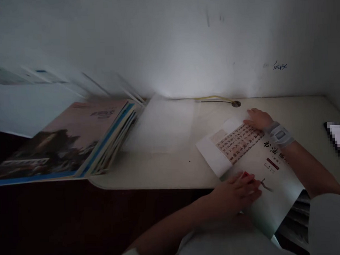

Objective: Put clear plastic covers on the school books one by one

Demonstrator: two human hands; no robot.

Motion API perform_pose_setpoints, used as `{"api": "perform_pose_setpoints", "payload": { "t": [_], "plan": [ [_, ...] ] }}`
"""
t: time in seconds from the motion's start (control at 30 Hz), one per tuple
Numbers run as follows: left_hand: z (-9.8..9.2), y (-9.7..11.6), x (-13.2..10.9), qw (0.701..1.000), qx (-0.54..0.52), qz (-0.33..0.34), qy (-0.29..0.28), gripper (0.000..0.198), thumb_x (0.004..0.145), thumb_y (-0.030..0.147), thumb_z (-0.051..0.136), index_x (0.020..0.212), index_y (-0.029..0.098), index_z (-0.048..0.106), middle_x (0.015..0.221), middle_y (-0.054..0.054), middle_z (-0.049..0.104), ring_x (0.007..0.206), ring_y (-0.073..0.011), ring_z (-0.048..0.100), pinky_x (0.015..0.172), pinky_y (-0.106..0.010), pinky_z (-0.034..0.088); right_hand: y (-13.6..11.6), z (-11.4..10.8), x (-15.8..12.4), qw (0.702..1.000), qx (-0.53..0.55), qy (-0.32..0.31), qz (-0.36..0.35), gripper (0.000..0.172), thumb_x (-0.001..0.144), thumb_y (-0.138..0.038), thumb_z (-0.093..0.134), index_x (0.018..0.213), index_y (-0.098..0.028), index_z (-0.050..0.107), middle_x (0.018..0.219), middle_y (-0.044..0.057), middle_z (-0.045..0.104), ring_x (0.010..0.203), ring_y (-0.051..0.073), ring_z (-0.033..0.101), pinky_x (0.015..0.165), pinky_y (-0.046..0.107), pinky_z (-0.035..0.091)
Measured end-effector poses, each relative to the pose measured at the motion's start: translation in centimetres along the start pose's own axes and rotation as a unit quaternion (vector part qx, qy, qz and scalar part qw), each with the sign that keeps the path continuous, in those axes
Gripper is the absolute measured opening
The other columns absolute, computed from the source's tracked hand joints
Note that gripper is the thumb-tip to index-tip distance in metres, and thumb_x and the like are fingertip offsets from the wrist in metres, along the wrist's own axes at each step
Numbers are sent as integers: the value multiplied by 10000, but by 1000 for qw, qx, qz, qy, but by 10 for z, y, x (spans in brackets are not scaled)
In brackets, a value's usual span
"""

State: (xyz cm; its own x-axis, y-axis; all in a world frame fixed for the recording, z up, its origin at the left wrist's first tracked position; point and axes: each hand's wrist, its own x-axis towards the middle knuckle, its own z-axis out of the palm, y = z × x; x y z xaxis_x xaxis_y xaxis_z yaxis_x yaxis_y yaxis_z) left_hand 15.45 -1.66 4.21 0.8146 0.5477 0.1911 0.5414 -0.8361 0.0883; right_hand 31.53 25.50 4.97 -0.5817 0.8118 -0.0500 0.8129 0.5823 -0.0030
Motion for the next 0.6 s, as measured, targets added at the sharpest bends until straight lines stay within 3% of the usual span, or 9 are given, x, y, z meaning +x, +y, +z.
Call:
{"api": "perform_pose_setpoints", "payload": {
  "t": [0.13, 0.27, 0.43, 0.6],
  "plan": [
    [-9, -26, 13, 980, 39, -193, 24, 877, 820, 708, 390, 1424, 74, 352, 1488, -222, 332, 1401, -384, 226, 1108, -576, 201, -8, 11, -35, 989, 47, 119, -69, 604, 933, -505, 301, 1385, -127, 434, 1437, 164, 438, 1340, 292, 379, 1075, 498, 290],
    [6, -57, 27, 947, 33, -318, -34, 773, 858, 594, 470, 1446, 113, 326, 1466, -245, 357, 1371, -422, 276, 1055, -634, 257, -16, 20, -59, 977, 67, 192, -62, 549, 946, -443, 276, 1377, -154, 455, 1390, 141, 503, 1337, 267, 391, 1108, 512, 213],
    [24, -80, 20, 929, -9, -369, -43, 695, 901, 591, 361, 1446, 160, 340, 1488, -225, 329, 1377, -436, 251, 1017, -691, 263, -16, 28, -60, 985, 29, 132, -109, 613, 916, -508, 325, 1411, -157, 416, 1440, 145, 441, 1376, 306, 315, 1107, 576, 143],
    [18, -77, 10, 925, 23, -378, -9, 660, 928, 527, 353, 1413, 80, 379, 1453, -249, 376, 1386, -384, 270, 1090, -594, 232, -29, 34, -51, 989, 13, 51, -141, 637, 938, -513, 277, 1411, -106, 406, 1487, 187, 350, 1371, 300, 326, 1074, 533, 262]
  ]
}}
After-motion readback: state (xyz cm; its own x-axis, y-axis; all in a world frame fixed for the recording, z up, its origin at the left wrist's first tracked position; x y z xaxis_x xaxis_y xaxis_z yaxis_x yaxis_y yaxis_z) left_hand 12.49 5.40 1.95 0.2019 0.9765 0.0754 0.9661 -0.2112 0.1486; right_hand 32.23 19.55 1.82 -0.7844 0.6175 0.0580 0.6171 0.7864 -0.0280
